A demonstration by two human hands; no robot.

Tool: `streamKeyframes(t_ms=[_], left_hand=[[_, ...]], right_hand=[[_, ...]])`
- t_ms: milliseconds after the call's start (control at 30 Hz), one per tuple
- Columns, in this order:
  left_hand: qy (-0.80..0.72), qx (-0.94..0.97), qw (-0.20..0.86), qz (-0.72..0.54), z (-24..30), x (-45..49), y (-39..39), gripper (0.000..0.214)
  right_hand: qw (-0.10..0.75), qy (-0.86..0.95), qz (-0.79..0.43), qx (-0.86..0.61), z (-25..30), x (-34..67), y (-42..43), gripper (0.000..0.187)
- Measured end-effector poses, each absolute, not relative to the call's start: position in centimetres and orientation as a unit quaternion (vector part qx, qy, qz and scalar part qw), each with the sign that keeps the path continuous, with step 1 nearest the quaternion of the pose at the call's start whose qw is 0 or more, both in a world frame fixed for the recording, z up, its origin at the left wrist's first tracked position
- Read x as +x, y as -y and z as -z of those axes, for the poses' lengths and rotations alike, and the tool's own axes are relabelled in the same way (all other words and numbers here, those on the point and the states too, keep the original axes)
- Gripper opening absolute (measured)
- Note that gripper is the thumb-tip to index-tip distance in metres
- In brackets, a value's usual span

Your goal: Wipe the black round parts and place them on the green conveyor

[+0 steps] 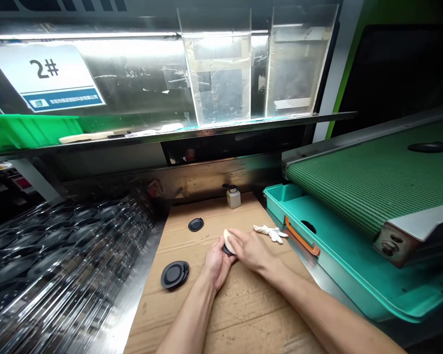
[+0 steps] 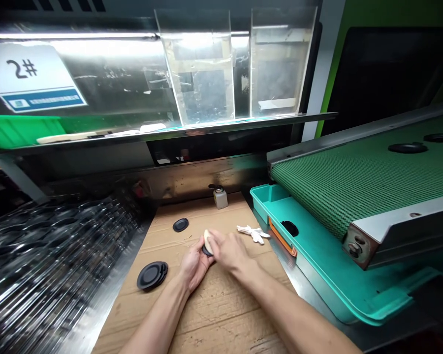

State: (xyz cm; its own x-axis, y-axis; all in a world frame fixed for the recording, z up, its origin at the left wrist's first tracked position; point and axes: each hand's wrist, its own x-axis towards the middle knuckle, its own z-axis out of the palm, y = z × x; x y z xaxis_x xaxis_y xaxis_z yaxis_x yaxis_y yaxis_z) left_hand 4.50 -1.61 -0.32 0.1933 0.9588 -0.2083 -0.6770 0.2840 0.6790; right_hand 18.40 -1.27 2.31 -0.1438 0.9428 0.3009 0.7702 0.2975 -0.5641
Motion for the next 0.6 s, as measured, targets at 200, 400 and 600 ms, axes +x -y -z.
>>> streamKeyframes(t_ms=[200,400,600], left_hand=[[-0.307,0.219,0.731,-0.569,0.4,4.4,1.7,0.023],[-0.304,0.215,0.732,-0.572,0.5,4.6,1.4,0.023],[-0.303,0.177,0.723,-0.595,0.2,4.7,1.3,0.025]], right_hand=[[0.222,0.707,-0.056,-0.669,-2.3,16.1,1.3,0.047],[0.22,0.684,-0.06,-0.693,-2.0,16.0,1.5,0.049],[0.22,0.697,-0.057,-0.68,-1.8,15.1,2.2,0.048]])
